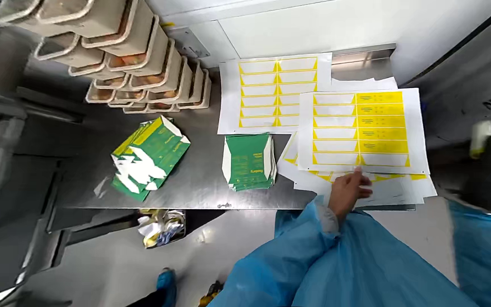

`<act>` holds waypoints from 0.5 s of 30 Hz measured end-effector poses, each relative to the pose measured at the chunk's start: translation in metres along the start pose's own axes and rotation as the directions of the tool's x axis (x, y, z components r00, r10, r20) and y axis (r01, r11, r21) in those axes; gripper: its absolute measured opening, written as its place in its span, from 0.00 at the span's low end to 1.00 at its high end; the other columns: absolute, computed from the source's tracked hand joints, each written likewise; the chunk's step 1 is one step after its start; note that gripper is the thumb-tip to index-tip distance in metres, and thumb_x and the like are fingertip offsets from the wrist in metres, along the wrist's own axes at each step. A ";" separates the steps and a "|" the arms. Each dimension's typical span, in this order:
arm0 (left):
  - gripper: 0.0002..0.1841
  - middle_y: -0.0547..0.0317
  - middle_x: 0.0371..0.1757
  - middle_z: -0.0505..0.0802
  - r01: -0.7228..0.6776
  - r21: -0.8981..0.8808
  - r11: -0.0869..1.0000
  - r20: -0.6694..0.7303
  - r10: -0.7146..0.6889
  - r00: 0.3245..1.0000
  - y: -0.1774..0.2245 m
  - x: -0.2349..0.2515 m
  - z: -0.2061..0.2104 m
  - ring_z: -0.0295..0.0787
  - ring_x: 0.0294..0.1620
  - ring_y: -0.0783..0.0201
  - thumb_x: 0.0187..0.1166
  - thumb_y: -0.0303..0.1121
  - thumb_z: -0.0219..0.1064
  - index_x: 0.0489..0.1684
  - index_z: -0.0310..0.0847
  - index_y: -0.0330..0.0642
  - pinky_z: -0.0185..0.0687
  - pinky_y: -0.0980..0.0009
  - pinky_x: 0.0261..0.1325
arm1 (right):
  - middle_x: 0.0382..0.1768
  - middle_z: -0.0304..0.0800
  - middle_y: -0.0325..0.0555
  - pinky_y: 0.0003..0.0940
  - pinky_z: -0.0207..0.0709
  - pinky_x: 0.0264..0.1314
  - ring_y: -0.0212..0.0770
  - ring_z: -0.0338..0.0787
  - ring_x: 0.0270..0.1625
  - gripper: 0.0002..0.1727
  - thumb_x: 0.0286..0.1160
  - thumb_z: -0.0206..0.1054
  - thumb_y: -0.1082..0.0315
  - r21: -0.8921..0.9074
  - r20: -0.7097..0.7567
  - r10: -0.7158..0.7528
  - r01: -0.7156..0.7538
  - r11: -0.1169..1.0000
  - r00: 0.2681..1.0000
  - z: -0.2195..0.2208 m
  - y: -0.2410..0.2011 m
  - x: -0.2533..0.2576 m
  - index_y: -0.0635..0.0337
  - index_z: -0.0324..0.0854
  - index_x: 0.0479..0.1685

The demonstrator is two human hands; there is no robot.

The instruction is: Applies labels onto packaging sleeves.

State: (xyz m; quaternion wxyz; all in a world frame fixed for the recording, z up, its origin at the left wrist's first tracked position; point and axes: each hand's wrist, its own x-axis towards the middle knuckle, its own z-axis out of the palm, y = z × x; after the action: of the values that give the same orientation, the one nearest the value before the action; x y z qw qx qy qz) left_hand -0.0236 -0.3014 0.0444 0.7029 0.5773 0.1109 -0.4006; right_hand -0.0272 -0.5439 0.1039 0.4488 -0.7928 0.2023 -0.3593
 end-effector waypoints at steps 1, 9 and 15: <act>0.33 0.53 0.66 0.90 -0.126 -0.023 0.992 0.024 0.127 0.992 0.007 -0.015 -0.012 0.90 0.62 0.59 0.94 0.56 0.40 0.70 0.81 0.39 0.86 0.57 0.68 | 0.49 0.91 0.48 0.27 0.85 0.58 0.26 0.88 0.50 0.14 0.81 0.68 0.70 -0.028 0.080 -0.124 0.126 0.992 0.989 0.019 -0.002 -0.021 0.75 0.83 0.55; 0.24 0.55 0.53 0.93 -0.327 -0.240 0.914 -0.413 0.208 0.887 0.023 -0.075 -0.115 0.90 0.53 0.62 0.93 0.51 0.52 0.65 0.84 0.42 0.88 0.60 0.59 | 0.70 0.90 0.40 0.49 0.82 0.62 0.46 0.90 0.62 0.24 0.84 0.61 0.49 -0.010 0.760 -0.360 0.563 0.827 0.542 0.153 -0.081 -0.178 0.52 0.87 0.70; 0.15 0.46 0.60 0.92 -0.439 -0.324 0.838 -0.574 0.195 0.796 0.023 -0.110 -0.191 0.93 0.58 0.51 0.91 0.35 0.58 0.65 0.81 0.36 0.87 0.53 0.68 | 0.57 0.92 0.43 0.49 0.85 0.55 0.45 0.89 0.55 0.35 0.65 0.78 0.39 -0.189 0.612 -0.045 0.201 0.961 0.790 0.181 -0.110 -0.182 0.50 0.84 0.69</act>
State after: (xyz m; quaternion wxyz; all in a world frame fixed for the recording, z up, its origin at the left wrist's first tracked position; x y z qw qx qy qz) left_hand -0.0214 -0.0811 0.0702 0.8164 0.4991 0.2828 -0.0669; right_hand -0.0119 -0.2675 0.0663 0.3640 -0.9262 0.0396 -0.0899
